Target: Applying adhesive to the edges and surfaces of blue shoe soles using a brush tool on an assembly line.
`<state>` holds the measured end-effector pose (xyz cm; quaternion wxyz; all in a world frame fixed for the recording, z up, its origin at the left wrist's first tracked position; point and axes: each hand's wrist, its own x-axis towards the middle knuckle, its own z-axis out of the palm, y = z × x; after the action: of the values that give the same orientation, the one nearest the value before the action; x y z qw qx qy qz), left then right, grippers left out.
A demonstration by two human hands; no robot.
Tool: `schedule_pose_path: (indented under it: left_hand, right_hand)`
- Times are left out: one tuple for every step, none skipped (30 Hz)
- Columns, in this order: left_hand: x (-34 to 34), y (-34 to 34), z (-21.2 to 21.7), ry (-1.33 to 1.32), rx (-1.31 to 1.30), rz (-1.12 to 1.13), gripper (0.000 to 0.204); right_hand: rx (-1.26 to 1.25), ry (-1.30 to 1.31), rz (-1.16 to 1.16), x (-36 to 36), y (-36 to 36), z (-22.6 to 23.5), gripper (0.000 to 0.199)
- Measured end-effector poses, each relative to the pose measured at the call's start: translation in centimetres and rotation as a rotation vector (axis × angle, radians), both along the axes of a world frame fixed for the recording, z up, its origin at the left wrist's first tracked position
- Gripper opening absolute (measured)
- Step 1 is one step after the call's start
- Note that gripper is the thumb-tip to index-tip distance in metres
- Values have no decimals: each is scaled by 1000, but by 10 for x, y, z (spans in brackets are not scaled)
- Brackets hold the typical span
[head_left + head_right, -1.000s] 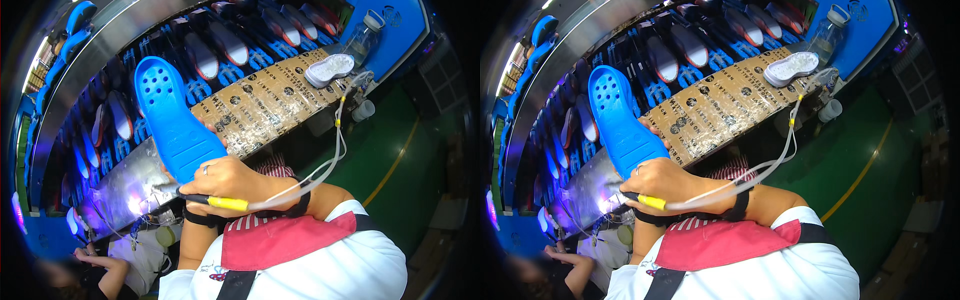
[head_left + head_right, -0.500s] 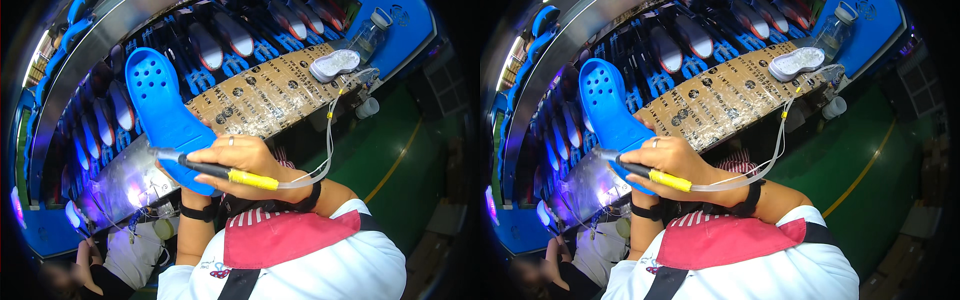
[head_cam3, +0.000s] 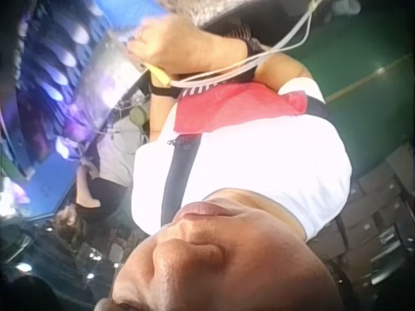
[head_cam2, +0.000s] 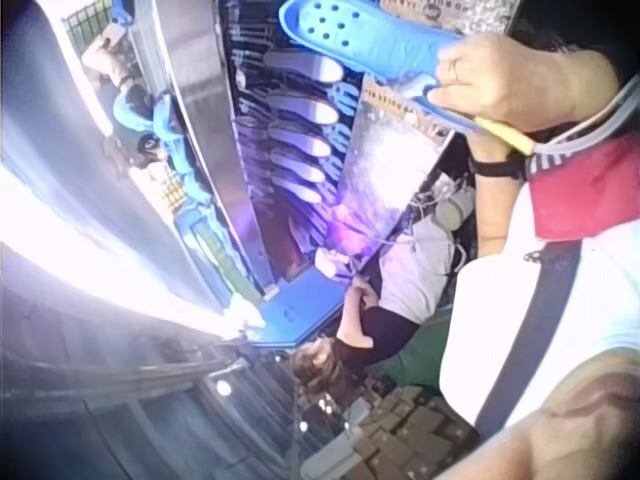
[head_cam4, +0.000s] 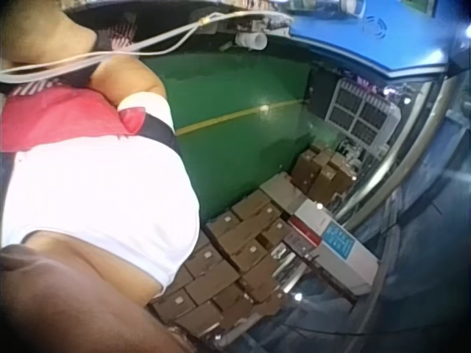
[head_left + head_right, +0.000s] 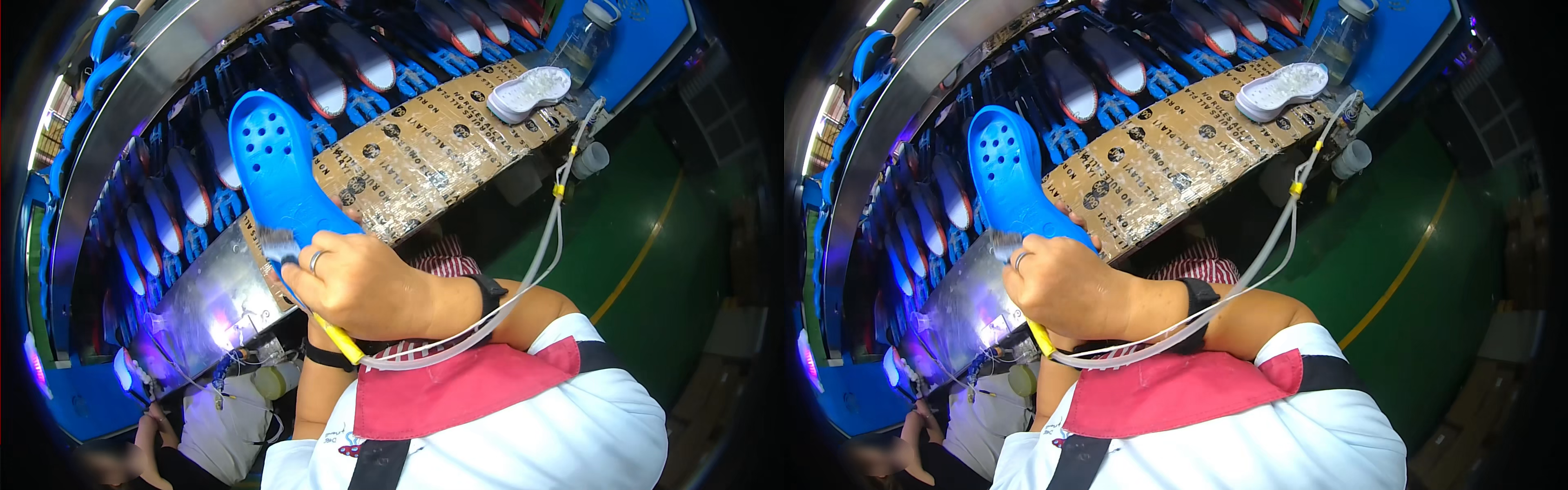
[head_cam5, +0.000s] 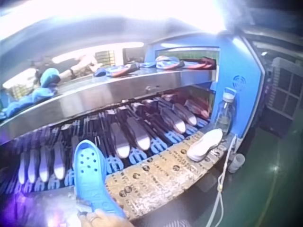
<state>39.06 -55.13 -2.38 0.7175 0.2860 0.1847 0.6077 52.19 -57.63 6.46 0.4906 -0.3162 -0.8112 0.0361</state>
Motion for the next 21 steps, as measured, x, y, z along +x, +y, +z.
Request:
schedule_pose_path:
  left_hand:
    - [0, 0, 1, -11, 16, -7, 98]
    - [0, 0, 2, -23, 32, -14, 98]
    - [-1, 0, 2, -33, 46, -18, 98]
    - [-1, 0, 2, -44, 61, -22, 98]
    - [-2, 0, 3, -55, 77, -26, 98]
    - [-4, -2, 2, -66, 86, -26, 98]
    - [-6, -3, 2, -76, 96, -27, 98]
    - [-8, -2, 1, -76, 89, -21, 98]
    - [-9, 1, 0, -169, 63, -100, 98]
    - [-11, 6, -2, -262, 36, -179, 99]
    - [-13, 12, -5, -356, 9, -257, 100]
    - [-14, 21, -9, -341, 167, -304, 101]
    - [-23, 22, -8, -338, 166, -297, 101]
    - [-32, 22, -4, -257, 168, -283, 100]
    - [-36, 22, -1, -178, 168, -279, 100]
    - [-30, 22, 12, -179, 191, -318, 98]
    - [-26, 23, 17, -183, 186, -318, 98]
    - [-24, 21, 23, -152, 167, -213, 98]
    - [-22, 19, 28, -122, 149, -108, 97]
    - [-16, 17, 32, -191, 131, -74, 99]
    - [-21, 18, 31, -190, 129, -69, 99]
  right_hand:
    - [-24, -75, 101, 2, -1, 0, 25]
    - [-40, -38, 197, 4, 0, -4, 26]
    - [-42, -36, 200, 5, 0, -5, 26]
    - [-32, 71, 194, 7, -1, -7, 27]
    - [-23, 178, 186, 9, -1, -8, 27]
    - [-17, 200, 78, 11, 0, -9, 28]
    - [-25, 202, 83, 10, 1, -11, 28]
    - [-43, 184, 64, 9, 2, -13, 28]
    - [-57, 166, 42, 9, 1, -15, 29]
    - [-99, 101, 96, 8, -5, -15, 30]
    - [-125, 57, 191, 5, -10, -15, 33]
    - [-147, 64, 281, 6, -11, -14, 32]
    - [-168, 70, 373, 7, -12, -13, 30]
    - [-188, 153, 436, 7, -13, -13, 28]
    - [-208, 235, 488, 8, -13, -14, 26]
    - [-239, 344, 470, 10, -10, -16, 23]
    - [-309, 377, 415, 14, -10, -18, 25]
    - [-295, 352, 365, 12, -9, -23, 25]
    - [-282, 327, 314, 11, -7, -29, 26]
    - [-276, 328, 361, 9, -11, -31, 26]
    - [-270, 329, 407, 7, -14, -32, 27]
